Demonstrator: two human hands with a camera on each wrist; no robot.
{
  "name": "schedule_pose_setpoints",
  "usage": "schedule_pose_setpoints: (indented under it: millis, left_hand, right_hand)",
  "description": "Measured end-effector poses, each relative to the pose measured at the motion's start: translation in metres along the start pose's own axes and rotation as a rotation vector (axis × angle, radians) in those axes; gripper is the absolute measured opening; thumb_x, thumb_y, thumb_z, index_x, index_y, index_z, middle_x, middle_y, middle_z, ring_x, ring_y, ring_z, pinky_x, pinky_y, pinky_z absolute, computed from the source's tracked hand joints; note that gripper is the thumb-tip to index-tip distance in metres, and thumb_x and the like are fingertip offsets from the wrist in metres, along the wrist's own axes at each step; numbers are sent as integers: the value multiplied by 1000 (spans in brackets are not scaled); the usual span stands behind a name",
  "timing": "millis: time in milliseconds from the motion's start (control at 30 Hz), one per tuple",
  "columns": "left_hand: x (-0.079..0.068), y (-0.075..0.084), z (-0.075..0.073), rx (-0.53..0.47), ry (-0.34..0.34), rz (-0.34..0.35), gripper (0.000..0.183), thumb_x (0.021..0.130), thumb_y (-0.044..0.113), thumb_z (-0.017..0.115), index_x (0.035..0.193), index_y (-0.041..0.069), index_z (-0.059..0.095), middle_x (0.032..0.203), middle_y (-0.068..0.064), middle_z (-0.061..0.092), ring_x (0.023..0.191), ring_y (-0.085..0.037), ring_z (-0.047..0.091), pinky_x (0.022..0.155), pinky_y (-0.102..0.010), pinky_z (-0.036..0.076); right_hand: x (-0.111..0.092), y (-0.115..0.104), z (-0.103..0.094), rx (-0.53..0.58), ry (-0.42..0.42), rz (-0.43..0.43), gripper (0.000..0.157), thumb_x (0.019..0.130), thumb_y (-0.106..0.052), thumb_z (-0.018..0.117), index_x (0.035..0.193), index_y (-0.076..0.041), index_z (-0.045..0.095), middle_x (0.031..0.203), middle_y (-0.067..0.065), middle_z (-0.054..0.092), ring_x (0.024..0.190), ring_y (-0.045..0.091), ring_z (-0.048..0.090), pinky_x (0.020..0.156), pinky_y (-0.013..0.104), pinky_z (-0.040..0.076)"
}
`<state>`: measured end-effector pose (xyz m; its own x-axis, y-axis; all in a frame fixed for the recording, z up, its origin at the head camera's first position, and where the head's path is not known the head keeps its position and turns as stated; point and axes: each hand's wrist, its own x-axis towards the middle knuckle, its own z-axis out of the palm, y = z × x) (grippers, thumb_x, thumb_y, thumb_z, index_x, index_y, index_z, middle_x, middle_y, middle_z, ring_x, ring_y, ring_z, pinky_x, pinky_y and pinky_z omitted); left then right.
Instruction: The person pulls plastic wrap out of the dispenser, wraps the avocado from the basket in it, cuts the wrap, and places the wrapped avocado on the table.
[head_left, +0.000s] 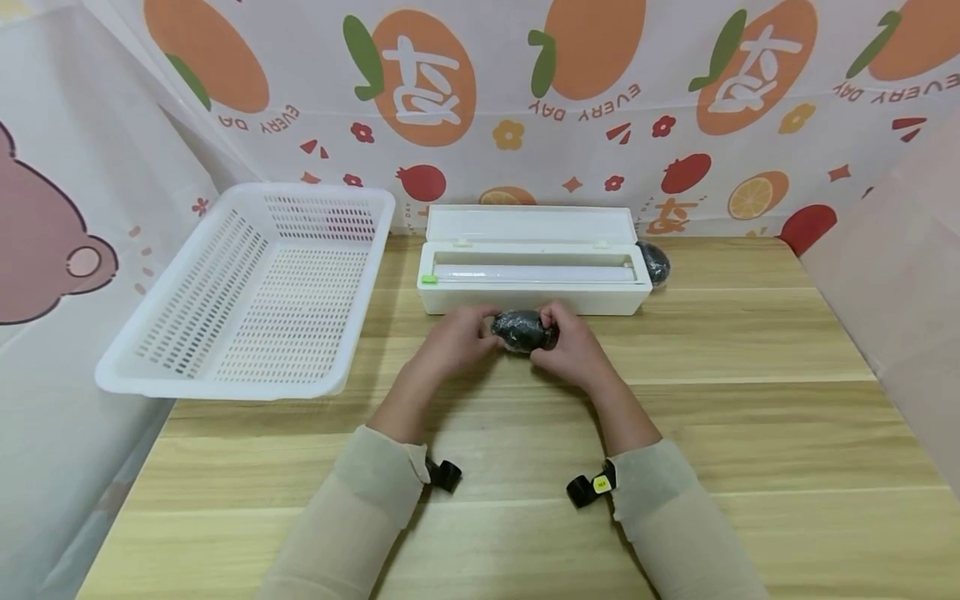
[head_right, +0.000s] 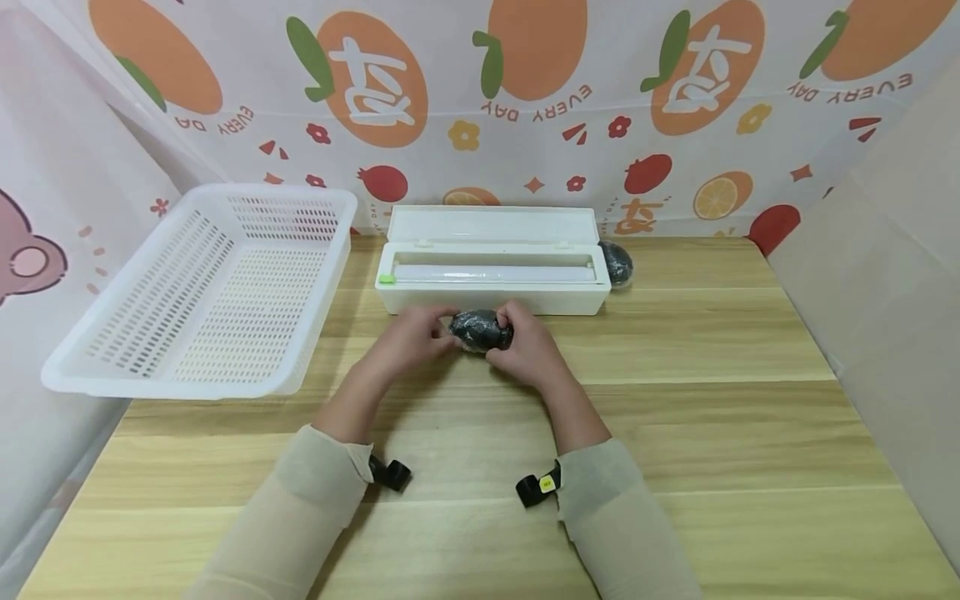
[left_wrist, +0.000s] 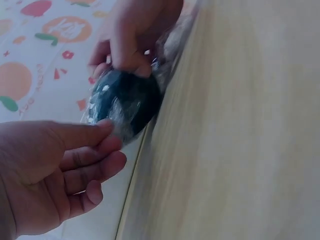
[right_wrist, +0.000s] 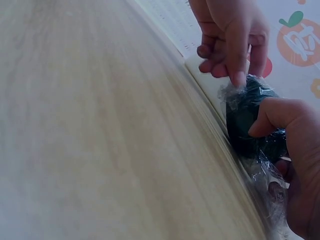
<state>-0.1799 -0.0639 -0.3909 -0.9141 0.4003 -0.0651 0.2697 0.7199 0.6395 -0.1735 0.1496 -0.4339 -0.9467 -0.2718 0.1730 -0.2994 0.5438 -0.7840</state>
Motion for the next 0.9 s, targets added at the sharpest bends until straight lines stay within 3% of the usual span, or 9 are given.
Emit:
schedule_pose_setpoints:
  millis: [167, 333, 433, 533, 633, 700, 733, 833, 900]
  left_hand:
    - [0, 8, 7, 38, 56, 14, 43, 87, 26, 76, 122, 4, 62, 83, -3, 67, 75, -16, 61, 71, -32, 51]
    - [1, 10, 12, -17, 102, -70, 51, 84, 40, 77, 116, 4, 61, 88, -5, 67, 73, -18, 61, 68, -32, 51]
    - [2, 9, 12, -123, 78, -129, 56, 85, 40, 76, 124, 4, 57, 87, -5, 68, 71, -18, 62, 66, -30, 50]
    - [2, 6, 8, -300, 59, -154, 50, 90, 30, 70, 131, 5, 55, 84, -4, 72, 70, -19, 64, 62, -27, 48]
    - [1, 4, 2, -366, 126, -72, 40, 91, 16, 65, 129, 5, 60, 81, -7, 70, 68, -21, 62, 61, -27, 46]
    - [0, 2, -2, -297, 155, 14, 39, 88, 12, 68, 127, 6, 63, 92, -12, 68, 77, -25, 61, 67, -32, 51]
    - [0, 1, -3, -236, 154, 59, 42, 86, 11, 72, 127, 6, 63, 100, -14, 67, 87, -26, 61, 77, -34, 52]
    - [2, 0, 0, -88, 71, 158, 61, 81, 13, 81, 137, 8, 57, 130, -12, 60, 119, -26, 56, 104, -40, 45]
    - [3, 1, 5, -42, 5, 173, 69, 80, 15, 82, 142, 10, 52, 139, -11, 56, 129, -27, 51, 111, -43, 39]
  right_hand:
    - [1, 1, 0, -14, 8, -18, 43, 65, -2, 72, 93, -11, 41, 121, 11, 62, 107, 28, 56, 87, 41, 44]
    - [1, 0, 0, -7, -2, -26, 42, 66, -1, 72, 93, -10, 41, 120, 10, 62, 105, 27, 55, 85, 40, 43]
    - [1, 0, -1, 10, 4, 4, 41, 66, -1, 71, 93, -11, 41, 122, 11, 61, 108, 28, 55, 88, 40, 43]
    - [1, 2, -2, 40, 8, 39, 41, 67, -1, 70, 95, -11, 42, 126, 11, 60, 115, 29, 55, 93, 42, 43]
    - [2, 3, -2, 68, 2, 48, 42, 66, -1, 71, 96, -11, 43, 128, 11, 60, 121, 30, 54, 99, 44, 43]
    - [3, 3, -2, 74, -8, 35, 42, 66, 0, 71, 96, -12, 43, 129, 11, 61, 122, 31, 53, 101, 45, 42]
    - [3, 3, -2, 79, -12, 29, 43, 66, 1, 70, 96, -12, 43, 129, 10, 61, 123, 30, 53, 102, 45, 42]
    - [2, 2, -1, 89, -20, 16, 45, 65, 1, 70, 101, -14, 47, 127, 9, 61, 120, 28, 55, 101, 43, 43]
    - [2, 2, 0, 94, -29, 5, 52, 65, 1, 70, 111, -16, 51, 128, 8, 61, 118, 26, 55, 100, 42, 44]
